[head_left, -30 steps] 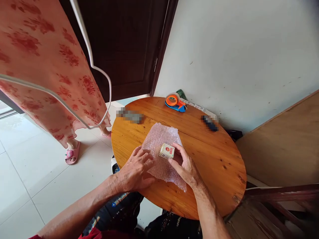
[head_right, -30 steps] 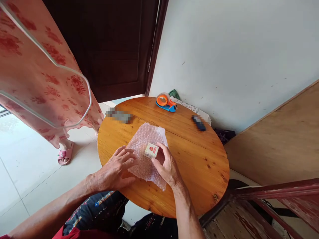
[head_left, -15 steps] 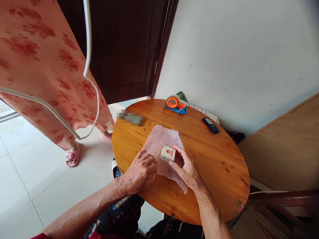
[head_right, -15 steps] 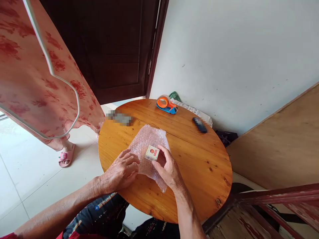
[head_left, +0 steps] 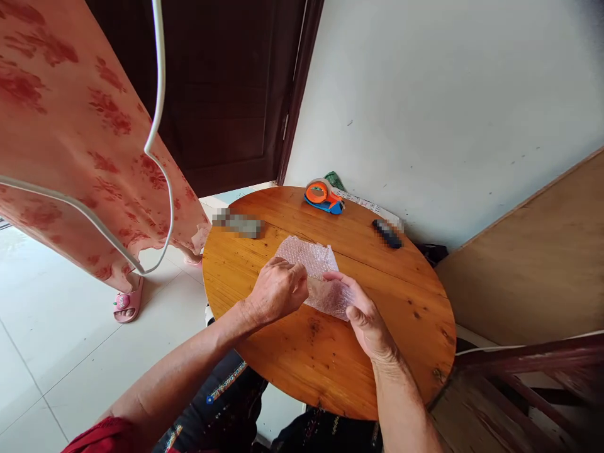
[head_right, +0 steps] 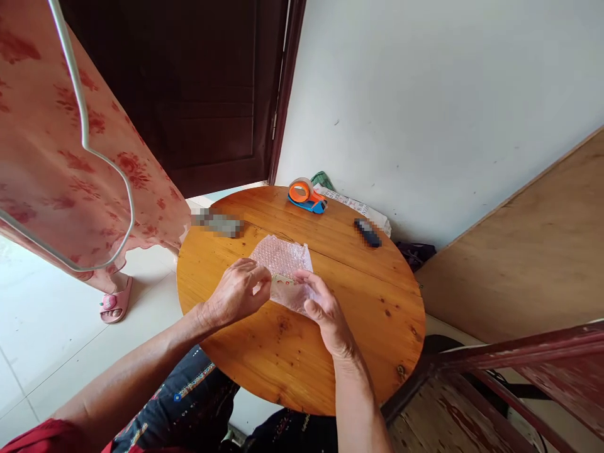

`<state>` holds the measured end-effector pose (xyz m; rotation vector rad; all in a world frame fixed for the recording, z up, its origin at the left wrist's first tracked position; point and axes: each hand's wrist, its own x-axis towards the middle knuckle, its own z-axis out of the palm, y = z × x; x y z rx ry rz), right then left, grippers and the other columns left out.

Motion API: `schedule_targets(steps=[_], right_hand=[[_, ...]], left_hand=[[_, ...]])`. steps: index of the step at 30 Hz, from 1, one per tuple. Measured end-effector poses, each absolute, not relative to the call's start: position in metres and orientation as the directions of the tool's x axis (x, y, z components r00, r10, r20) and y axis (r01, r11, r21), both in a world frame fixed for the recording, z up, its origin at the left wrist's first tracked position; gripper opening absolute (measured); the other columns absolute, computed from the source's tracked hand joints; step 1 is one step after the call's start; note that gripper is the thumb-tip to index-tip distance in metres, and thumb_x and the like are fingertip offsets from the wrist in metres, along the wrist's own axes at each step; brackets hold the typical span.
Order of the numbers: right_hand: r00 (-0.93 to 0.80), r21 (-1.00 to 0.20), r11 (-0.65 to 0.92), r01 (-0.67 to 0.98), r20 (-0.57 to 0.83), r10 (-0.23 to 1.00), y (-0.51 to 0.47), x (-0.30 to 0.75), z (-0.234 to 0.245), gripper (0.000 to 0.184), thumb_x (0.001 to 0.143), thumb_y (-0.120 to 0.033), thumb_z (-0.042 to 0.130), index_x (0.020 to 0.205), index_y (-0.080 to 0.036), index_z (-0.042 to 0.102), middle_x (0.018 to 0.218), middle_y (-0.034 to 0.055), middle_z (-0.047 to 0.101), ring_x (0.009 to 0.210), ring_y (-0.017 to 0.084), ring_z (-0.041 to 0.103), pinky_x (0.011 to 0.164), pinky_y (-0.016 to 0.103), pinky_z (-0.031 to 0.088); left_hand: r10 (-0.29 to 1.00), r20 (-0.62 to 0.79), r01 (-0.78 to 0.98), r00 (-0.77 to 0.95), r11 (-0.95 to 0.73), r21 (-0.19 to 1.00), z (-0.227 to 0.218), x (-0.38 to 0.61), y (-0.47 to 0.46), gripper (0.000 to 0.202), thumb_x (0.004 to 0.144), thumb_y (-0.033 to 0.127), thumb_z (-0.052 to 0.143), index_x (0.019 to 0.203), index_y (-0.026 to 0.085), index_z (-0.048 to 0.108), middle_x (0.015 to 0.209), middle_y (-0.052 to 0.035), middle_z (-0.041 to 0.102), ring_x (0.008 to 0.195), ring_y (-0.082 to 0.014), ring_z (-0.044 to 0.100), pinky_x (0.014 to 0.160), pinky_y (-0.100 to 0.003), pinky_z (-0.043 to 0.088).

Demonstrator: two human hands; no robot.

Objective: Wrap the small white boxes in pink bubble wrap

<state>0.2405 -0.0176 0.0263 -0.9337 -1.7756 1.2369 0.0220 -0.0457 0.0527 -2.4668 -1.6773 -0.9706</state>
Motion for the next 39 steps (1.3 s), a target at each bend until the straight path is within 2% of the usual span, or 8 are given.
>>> schedule_targets(steps=[4,9,13,17,20,27,35,39], right_hand=[[-0.429,-0.951,0.242,0.191,0.141,0.892,-0.017,0.243,0.027,0.09,0.07,-0.081,0.062,0.137,-0.023,0.049,0.14,0.0118,0.057,0.13,0.034,0.051,0.108,0.047,0.043],[-0.176,-0.961,0.097,0.257,0.052,0.983,-0.012,0.231,0.011,0.059,0.073,-0.058,0.074,0.119,-0.023,0.059,0.114,0.0084,0.07,0.098,0.026,0.067,0.085,0.039,0.054],[-0.133,-0.976,0.072,0.206,0.045,0.99,-0.009,0.223,0.008,0.04,0.075,-0.056,0.073,0.091,-0.02,0.067,0.086,0.0049,0.071,0.077,0.021,0.064,0.07,0.032,0.051],[-0.107,-0.978,0.088,0.191,0.068,0.992,-0.009,0.223,0.009,0.036,0.073,-0.053,0.074,0.08,-0.019,0.067,0.075,0.0015,0.066,0.068,0.017,0.057,0.064,0.027,0.044],[-0.091,-0.98,0.069,0.189,0.052,0.994,-0.01,0.225,0.007,0.032,0.075,-0.049,0.073,0.079,-0.019,0.066,0.073,-0.0001,0.063,0.066,0.015,0.054,0.062,0.026,0.041],[-0.026,-0.976,0.095,0.195,0.092,0.995,-0.01,0.231,0.0,0.023,0.079,-0.042,0.068,0.083,-0.021,0.062,0.073,-0.0031,0.057,0.065,0.013,0.047,0.059,0.024,0.036],[0.006,-0.989,0.035,0.144,0.037,0.999,-0.012,0.234,0.006,0.027,0.071,-0.043,0.071,0.079,-0.021,0.058,0.067,-0.004,0.056,0.061,0.013,0.048,0.056,0.024,0.038],[-0.023,-0.984,-0.053,0.171,-0.058,0.998,-0.016,0.234,0.015,0.035,0.068,-0.044,0.071,0.092,-0.021,0.058,0.068,-0.002,0.062,0.058,0.015,0.055,0.055,0.025,0.044]], left_hand=[[0.921,0.338,0.888,0.196,-0.313,0.337,0.062,0.03,-0.023,0.013,0.08,0.015,0.053,0.075,0.018,0.065,0.069,-0.0062,0.069,0.07,-0.0215,0.066,0.076,-0.034,0.051],[0.953,0.227,0.82,0.202,-0.291,0.493,0.065,0.022,-0.019,0.013,0.085,0.023,0.056,0.086,0.019,0.068,0.079,-0.005,0.073,0.079,-0.0223,0.069,0.078,-0.034,0.051],[0.944,0.228,0.719,0.238,-0.329,0.612,0.061,0.005,-0.025,0.029,0.082,0.04,0.068,0.1,0.018,0.067,0.098,-0.0075,0.074,0.091,-0.0239,0.069,0.083,-0.035,0.052],[0.964,0.157,0.683,0.215,-0.263,0.682,0.059,0.003,-0.024,0.02,0.078,0.032,0.071,0.091,0.019,0.067,0.097,-0.0054,0.073,0.089,-0.0223,0.068,0.081,-0.033,0.051],[0.966,0.149,0.597,0.212,-0.248,0.763,0.056,0.01,-0.019,0.006,0.079,0.024,0.068,0.078,0.018,0.065,0.094,-0.0035,0.073,0.087,-0.0186,0.067,0.08,-0.028,0.049],[0.982,0.145,0.527,0.118,-0.186,0.829,0.043,0.026,-0.013,0.008,0.076,0.02,0.066,0.069,0.017,0.065,0.062,0.0032,0.06,0.06,-0.0113,0.05,0.057,-0.022,0.034],[0.978,0.168,0.455,0.123,-0.206,0.866,0.03,0.025,-0.013,0.005,0.073,0.018,0.058,0.068,0.017,0.06,0.064,0.0032,0.059,0.061,-0.0113,0.051,0.06,-0.022,0.037],[0.972,0.186,0.424,0.141,-0.229,0.876,0.029,0.027,-0.016,0.005,0.071,0.017,0.057,0.066,0.017,0.057,0.066,0.0025,0.06,0.063,-0.0113,0.053,0.062,-0.022,0.039]])
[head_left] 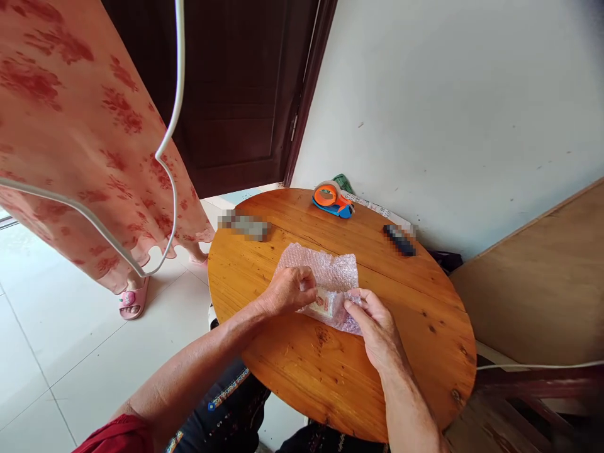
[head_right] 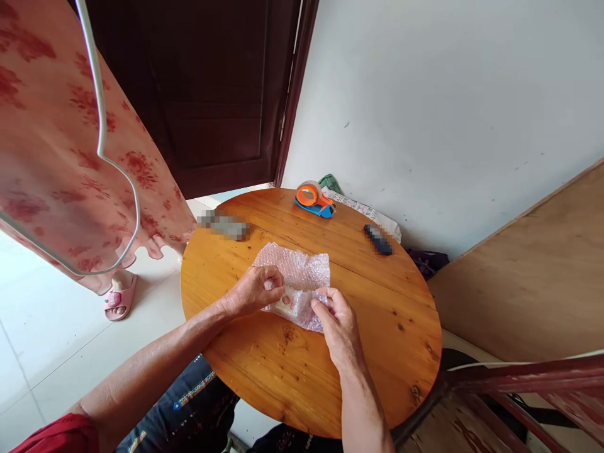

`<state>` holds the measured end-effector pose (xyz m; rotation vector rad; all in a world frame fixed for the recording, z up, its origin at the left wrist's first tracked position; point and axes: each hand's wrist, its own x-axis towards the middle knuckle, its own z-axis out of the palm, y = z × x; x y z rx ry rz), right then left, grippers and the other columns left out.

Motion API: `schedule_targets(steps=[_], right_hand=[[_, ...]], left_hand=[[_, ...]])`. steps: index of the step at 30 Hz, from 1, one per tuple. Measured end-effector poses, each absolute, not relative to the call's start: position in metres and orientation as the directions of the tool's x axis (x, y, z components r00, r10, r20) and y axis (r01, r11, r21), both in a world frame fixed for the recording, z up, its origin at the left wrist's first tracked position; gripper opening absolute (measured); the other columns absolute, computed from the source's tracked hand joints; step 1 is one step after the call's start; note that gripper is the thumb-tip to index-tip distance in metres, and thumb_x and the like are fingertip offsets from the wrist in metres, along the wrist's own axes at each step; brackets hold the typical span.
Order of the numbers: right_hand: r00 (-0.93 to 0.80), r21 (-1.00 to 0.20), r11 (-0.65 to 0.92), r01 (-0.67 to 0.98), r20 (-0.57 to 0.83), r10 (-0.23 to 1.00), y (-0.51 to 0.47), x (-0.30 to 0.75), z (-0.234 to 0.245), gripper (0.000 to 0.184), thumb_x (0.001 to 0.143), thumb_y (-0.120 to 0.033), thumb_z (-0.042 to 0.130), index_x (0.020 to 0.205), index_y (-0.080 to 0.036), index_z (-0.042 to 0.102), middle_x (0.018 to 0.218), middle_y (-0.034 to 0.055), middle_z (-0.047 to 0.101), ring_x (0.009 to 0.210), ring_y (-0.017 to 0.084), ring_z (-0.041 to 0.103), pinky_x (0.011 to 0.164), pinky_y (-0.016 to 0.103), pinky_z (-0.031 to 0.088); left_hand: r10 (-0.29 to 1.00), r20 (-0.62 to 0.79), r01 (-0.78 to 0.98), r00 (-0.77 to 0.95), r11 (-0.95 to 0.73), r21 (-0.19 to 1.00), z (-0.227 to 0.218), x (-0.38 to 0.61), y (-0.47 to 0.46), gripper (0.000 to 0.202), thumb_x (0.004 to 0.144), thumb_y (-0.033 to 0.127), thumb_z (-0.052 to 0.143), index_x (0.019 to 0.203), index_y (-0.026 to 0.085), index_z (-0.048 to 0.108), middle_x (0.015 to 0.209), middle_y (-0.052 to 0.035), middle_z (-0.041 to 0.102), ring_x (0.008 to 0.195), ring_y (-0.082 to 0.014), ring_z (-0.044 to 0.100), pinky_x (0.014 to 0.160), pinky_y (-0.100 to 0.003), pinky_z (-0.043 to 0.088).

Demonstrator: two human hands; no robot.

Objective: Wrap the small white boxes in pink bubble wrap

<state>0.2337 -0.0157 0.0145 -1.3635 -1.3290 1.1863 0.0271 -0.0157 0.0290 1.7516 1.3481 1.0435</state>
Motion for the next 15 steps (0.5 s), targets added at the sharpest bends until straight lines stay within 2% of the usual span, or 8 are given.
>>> schedule_targets(steps=[3,6,9,11,13,15], right_hand=[[-0.059,-0.95,0.0,0.311,-0.019,0.998,-0.016,0.234,0.017,0.037,0.072,-0.044,0.065,0.1,-0.02,0.058,0.069,-0.0001,0.065,0.058,0.017,0.057,0.054,0.026,0.045],[-0.107,-0.85,0.12,0.513,0.076,0.991,-0.015,0.234,0.015,0.036,0.078,-0.043,0.058,0.105,-0.02,0.06,0.076,0.0037,0.069,0.062,0.019,0.061,0.057,0.028,0.047],[-0.127,-0.659,0.258,0.706,0.241,0.962,-0.016,0.233,0.017,0.034,0.081,-0.038,0.054,0.108,-0.02,0.062,0.083,0.0061,0.071,0.069,0.021,0.064,0.063,0.032,0.049],[-0.156,-0.512,0.363,0.779,0.403,0.902,-0.022,0.231,0.025,0.03,0.086,-0.035,0.052,0.109,-0.019,0.063,0.089,0.0081,0.07,0.078,0.023,0.065,0.069,0.034,0.05],[-0.208,-0.351,0.473,0.808,0.582,0.786,-0.033,0.226,0.039,0.024,0.092,-0.03,0.05,0.106,-0.018,0.065,0.096,0.0108,0.069,0.089,0.025,0.064,0.077,0.036,0.05],[-0.291,-0.191,0.557,0.808,0.693,0.659,-0.046,0.217,0.052,0.02,0.095,-0.023,0.05,0.102,-0.018,0.068,0.1,0.0117,0.067,0.092,0.025,0.062,0.083,0.037,0.048]], left_hand=[[0.973,0.177,0.425,0.149,-0.225,0.877,0.029,0.029,-0.017,0.006,0.07,0.016,0.057,0.065,0.017,0.055,0.067,0.0025,0.061,0.063,-0.0111,0.053,0.062,-0.021,0.04],[0.977,0.167,0.439,0.129,-0.207,0.874,0.03,0.032,-0.017,0.006,0.07,0.015,0.057,0.065,0.017,0.054,0.069,0.0019,0.062,0.064,-0.0114,0.053,0.062,-0.021,0.04],[0.982,0.163,0.462,0.097,-0.19,0.866,0.031,0.034,-0.018,0.007,0.07,0.014,0.057,0.065,0.017,0.054,0.067,0.0018,0.061,0.064,-0.0116,0.053,0.061,-0.022,0.039],[0.984,0.157,0.478,0.085,-0.178,0.86,0.033,0.035,-0.019,0.008,0.07,0.013,0.058,0.065,0.017,0.054,0.065,0.0025,0.059,0.062,-0.0114,0.052,0.059,-0.022,0.037],[0.985,0.152,0.489,0.081,-0.172,0.855,0.034,0.035,-0.02,0.008,0.07,0.012,0.058,0.065,0.017,0.055,0.064,0.0029,0.058,0.061,-0.0111,0.051,0.058,-0.022,0.036],[0.985,0.152,0.498,0.077,-0.17,0.851,0.034,0.035,-0.021,0.008,0.071,0.012,0.058,0.065,0.017,0.056,0.063,0.003,0.059,0.061,-0.011,0.051,0.058,-0.022,0.035]])
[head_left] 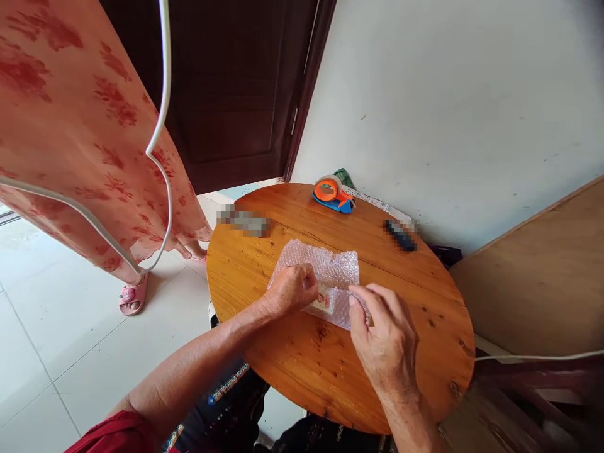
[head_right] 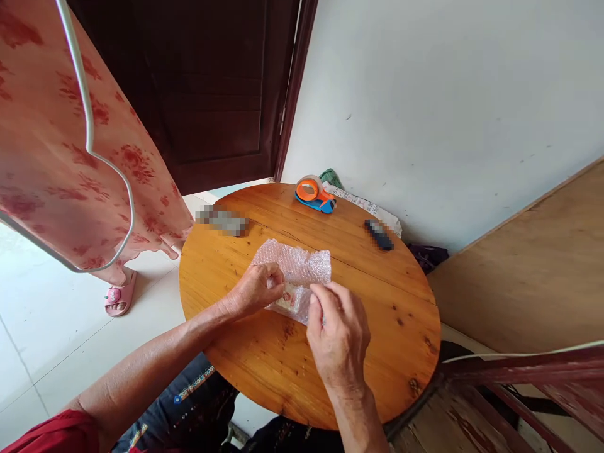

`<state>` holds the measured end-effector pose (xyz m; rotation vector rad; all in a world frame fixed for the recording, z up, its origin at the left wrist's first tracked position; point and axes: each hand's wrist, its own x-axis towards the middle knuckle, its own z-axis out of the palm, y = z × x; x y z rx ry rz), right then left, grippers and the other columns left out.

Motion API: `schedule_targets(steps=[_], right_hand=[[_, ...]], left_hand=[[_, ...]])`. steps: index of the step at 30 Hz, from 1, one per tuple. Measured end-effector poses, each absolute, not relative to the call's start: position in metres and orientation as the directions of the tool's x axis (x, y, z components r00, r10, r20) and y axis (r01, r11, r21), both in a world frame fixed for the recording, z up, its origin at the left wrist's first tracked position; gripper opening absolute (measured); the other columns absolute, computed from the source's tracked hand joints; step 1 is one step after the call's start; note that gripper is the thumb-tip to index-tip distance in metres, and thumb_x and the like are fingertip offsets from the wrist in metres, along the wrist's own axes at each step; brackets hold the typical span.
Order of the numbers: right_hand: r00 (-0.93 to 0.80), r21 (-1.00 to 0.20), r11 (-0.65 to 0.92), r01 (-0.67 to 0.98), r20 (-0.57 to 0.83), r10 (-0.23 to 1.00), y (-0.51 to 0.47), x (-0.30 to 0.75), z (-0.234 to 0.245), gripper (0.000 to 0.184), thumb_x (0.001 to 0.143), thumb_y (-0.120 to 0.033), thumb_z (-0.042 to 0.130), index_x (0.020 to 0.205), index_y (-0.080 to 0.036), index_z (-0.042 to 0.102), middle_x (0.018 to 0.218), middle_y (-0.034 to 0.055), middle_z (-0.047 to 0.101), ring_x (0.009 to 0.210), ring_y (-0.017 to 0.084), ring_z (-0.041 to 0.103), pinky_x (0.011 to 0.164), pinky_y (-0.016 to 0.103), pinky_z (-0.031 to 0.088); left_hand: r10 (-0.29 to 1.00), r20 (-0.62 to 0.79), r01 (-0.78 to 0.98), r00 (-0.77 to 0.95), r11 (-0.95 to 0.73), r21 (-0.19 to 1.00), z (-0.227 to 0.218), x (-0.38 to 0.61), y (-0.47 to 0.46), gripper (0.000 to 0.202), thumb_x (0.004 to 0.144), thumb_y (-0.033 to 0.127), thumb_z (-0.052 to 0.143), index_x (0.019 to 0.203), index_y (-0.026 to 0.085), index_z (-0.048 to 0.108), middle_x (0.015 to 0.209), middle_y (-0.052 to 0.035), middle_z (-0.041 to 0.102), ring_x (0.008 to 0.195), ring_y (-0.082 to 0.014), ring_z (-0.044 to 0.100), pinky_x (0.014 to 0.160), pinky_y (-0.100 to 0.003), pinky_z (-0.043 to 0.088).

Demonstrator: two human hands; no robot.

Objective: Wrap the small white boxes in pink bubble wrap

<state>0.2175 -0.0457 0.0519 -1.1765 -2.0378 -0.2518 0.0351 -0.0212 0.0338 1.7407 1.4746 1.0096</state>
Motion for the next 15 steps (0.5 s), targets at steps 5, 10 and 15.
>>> schedule_targets(steps=[5,10,15], right_hand=[[-0.519,-0.015,0.627,0.779,0.545,0.658,-0.062,0.196,0.058,0.021,0.094,-0.014,0.05,0.096,-0.019,0.07,0.098,0.0083,0.07,0.084,0.024,0.058,0.078,0.037,0.042],[-0.544,-0.058,0.622,0.781,0.426,0.723,-0.055,0.197,0.048,0.023,0.098,-0.021,0.046,0.101,-0.017,0.069,0.106,0.0108,0.069,0.091,0.025,0.06,0.082,0.038,0.039],[-0.588,-0.049,0.623,0.78,0.283,0.758,-0.052,0.2,0.058,0.025,0.099,-0.023,0.046,0.111,-0.021,0.067,0.111,0.0108,0.067,0.095,0.025,0.059,0.083,0.039,0.036]], left_hand=[[0.984,0.167,0.518,0.067,-0.177,0.837,0.029,0.036,-0.018,0.007,0.071,0.012,0.06,0.066,0.017,0.057,0.064,0.0028,0.059,0.062,-0.0113,0.052,0.06,-0.022,0.037],[0.989,0.115,0.561,0.098,-0.15,0.814,0.035,0.031,-0.016,0.006,0.074,0.02,0.065,0.071,0.017,0.061,0.068,0.0023,0.061,0.066,-0.0127,0.055,0.062,-0.023,0.039],[0.998,0.063,0.662,0.019,-0.06,0.747,0.048,0.003,-0.025,0.028,0.079,0.036,0.07,0.101,0.02,0.065,0.076,0.0012,0.065,0.068,-0.0156,0.058,0.062,-0.025,0.039]])
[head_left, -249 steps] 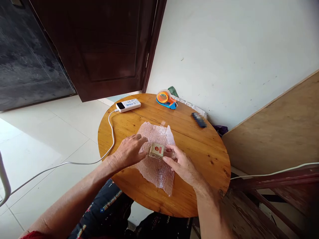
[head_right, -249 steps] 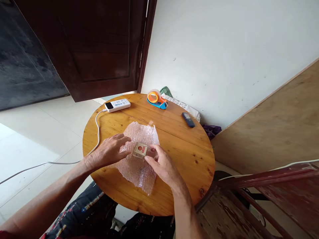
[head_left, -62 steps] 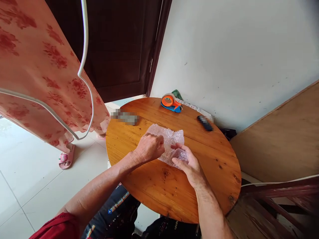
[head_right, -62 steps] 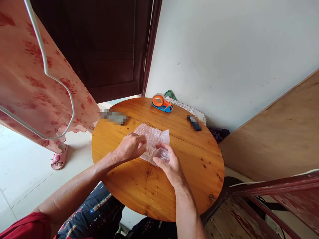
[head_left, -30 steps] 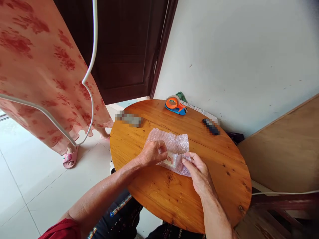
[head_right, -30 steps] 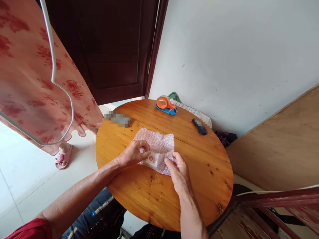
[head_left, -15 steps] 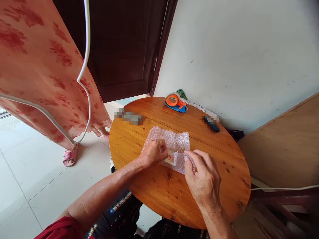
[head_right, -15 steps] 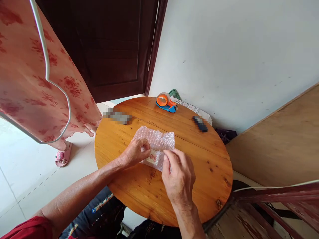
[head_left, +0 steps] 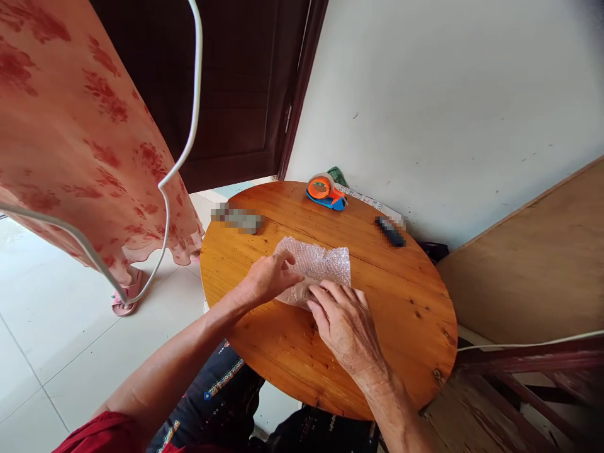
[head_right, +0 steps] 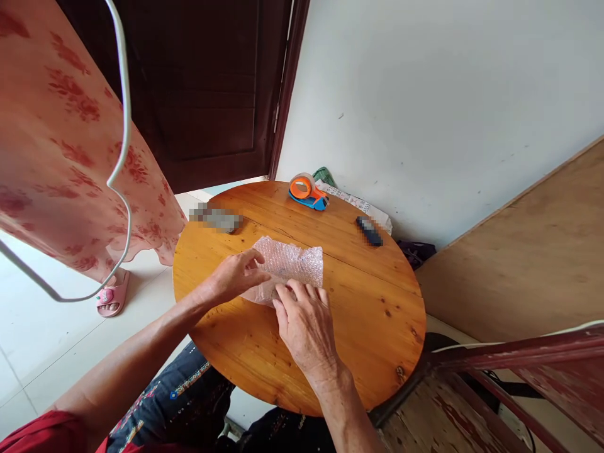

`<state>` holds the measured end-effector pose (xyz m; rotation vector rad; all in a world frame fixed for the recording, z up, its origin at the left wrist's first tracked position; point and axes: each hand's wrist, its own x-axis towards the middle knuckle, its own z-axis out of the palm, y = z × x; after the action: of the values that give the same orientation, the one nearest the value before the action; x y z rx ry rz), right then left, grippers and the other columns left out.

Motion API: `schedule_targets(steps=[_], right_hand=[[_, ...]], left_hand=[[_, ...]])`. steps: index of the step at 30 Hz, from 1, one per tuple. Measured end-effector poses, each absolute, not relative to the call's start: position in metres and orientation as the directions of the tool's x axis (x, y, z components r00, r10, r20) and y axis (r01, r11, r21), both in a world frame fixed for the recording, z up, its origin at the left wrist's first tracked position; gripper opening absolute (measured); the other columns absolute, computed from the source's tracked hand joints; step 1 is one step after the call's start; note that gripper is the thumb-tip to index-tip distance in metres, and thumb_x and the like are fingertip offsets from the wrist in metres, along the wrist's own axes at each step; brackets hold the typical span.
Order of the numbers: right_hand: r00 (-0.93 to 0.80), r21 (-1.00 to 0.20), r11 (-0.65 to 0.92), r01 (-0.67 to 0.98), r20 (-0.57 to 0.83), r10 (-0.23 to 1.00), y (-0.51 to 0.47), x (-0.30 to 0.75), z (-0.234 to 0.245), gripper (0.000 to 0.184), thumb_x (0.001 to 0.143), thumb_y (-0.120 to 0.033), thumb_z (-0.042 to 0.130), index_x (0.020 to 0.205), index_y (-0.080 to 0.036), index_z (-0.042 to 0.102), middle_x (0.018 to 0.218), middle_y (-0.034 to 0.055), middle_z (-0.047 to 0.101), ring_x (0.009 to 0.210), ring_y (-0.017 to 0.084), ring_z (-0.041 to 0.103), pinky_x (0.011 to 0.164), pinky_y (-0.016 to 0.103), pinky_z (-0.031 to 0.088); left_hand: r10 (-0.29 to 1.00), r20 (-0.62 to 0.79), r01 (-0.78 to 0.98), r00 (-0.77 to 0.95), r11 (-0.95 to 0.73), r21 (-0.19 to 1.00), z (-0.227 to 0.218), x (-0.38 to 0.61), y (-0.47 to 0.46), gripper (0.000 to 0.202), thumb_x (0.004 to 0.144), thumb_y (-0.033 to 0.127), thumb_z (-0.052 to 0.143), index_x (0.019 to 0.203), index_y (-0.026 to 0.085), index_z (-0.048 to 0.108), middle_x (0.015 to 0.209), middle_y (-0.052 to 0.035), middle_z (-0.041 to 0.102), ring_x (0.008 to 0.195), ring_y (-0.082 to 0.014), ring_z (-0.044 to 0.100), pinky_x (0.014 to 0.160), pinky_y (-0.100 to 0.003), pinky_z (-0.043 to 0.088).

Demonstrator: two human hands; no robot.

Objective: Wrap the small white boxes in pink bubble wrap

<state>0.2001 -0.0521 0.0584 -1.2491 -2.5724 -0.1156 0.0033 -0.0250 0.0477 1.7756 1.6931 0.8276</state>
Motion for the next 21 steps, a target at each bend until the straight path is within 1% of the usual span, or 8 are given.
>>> schedule_targets(steps=[3,5,7,10,14,17,19,21], right_hand=[[-0.608,-0.009,0.629,0.777,0.246,0.755,-0.051,0.198,0.062,0.029,0.098,-0.021,0.048,0.123,-0.023,0.063,0.108,0.0101,0.066,0.093,0.024,0.059,0.082,0.038,0.034],[-0.62,0.042,0.627,0.778,0.22,0.753,-0.049,0.195,0.063,0.035,0.096,-0.017,0.046,0.128,-0.024,0.059,0.107,0.0097,0.065,0.089,0.023,0.059,0.082,0.038,0.032],[-0.641,0.091,0.636,0.766,0.176,0.747,-0.047,0.193,0.066,0.038,0.095,-0.012,0.045,0.128,-0.024,0.059,0.103,0.0085,0.064,0.084,0.021,0.059,0.082,0.038,0.03],[-0.671,0.133,0.659,0.74,0.089,0.736,-0.043,0.189,0.075,0.034,0.093,-0.009,0.046,0.117,-0.024,0.064,0.096,0.0066,0.061,0.078,0.019,0.057,0.079,0.037,0.028],[-0.683,0.158,0.673,0.722,0.012,0.73,-0.038,0.188,0.084,0.025,0.092,-0.01,0.047,0.101,-0.024,0.066,0.092,0.006,0.06,0.076,0.02,0.057,0.077,0.036,0.026],[-0.695,0.142,0.688,0.712,-0.002,0.719,-0.035,0.188,0.086,0.025,0.091,-0.011,0.048,0.103,-0.024,0.067,0.092,0.0057,0.059,0.079,0.02,0.057,0.077,0.036,0.027],[-0.704,0.125,0.699,0.705,-0.002,0.71,-0.033,0.188,0.087,0.025,0.091,-0.011,0.049,0.103,-0.023,0.067,0.092,0.0057,0.06,0.081,0.021,0.057,0.079,0.036,0.028],[-0.711,0.113,0.706,0.699,-0.006,0.704,-0.031,0.187,0.089,0.024,0.091,-0.012,0.05,0.103,-0.023,0.068,0.092,0.0057,0.06,0.083,0.02,0.058,0.08,0.036,0.028]], left_hand=[[0.997,0.062,0.73,-0.042,-0.012,0.683,0.049,-0.016,-0.035,0.027,0.082,0.034,0.067,0.104,0.019,0.063,0.077,0.0001,0.066,0.07,-0.0167,0.06,0.063,-0.025,0.039],[0.997,0.026,0.756,-0.074,0.039,0.653,0.047,-0.026,-0.041,0.029,0.084,0.036,0.064,0.106,0.017,0.063,0.078,-0.0014,0.068,0.069,-0.0176,0.061,0.061,-0.026,0.039],[0.995,-0.029,0.764,-0.099,0.095,0.638,0.046,-0.031,-0.046,0.035,0.084,0.039,0.063,0.11,0.016,0.063,0.082,-0.0034,0.07,0.072,-0.0191,0.063,0.062,-0.026,0.038],[0.991,-0.089,0.759,-0.103,0.136,0.636,0.043,-0.033,-0.049,0.039,0.082,0.042,0.063,0.11,0.014,0.064,0.085,-0.0056,0.071,0.075,-0.0207,0.064,0.062,-0.027,0.037],[0.987,-0.141,0.709,-0.072,0.15,0.689,0.038,-0.028,-0.045,0.03,0.081,0.04,0.062,0.095,0.014,0.067,0.069,-0.0012,0.064,0.06,-0.0163,0.057,0.055,-0.025,0.032],[0.987,-0.143,0.644,-0.069,0.153,0.75,0.033,-0.023,-0.043,0.016,0.078,0.031,0.062,0.079,0.016,0.064,0.056,0.0053,0.05,0.05,-0.0112,0.045,0.05,-0.024,0.026],[0.99,-0.121,0.589,-0.069,0.138,0.796,0.031,-0.019,-0.043,0.009,0.075,0.024,0.061,0.071,0.016,0.06,0.052,0.0076,0.042,0.048,-0.0091,0.038,0.049,-0.024,0.023],[0.991,-0.103,0.509,-0.083,0.132,0.851,0.032,-0.014,-0.043,0.005,0.071,0.018,0.06,0.067,0.016,0.058,0.051,0.0086,0.038,0.048,-0.0079,0.035,0.048,-0.023,0.022]])
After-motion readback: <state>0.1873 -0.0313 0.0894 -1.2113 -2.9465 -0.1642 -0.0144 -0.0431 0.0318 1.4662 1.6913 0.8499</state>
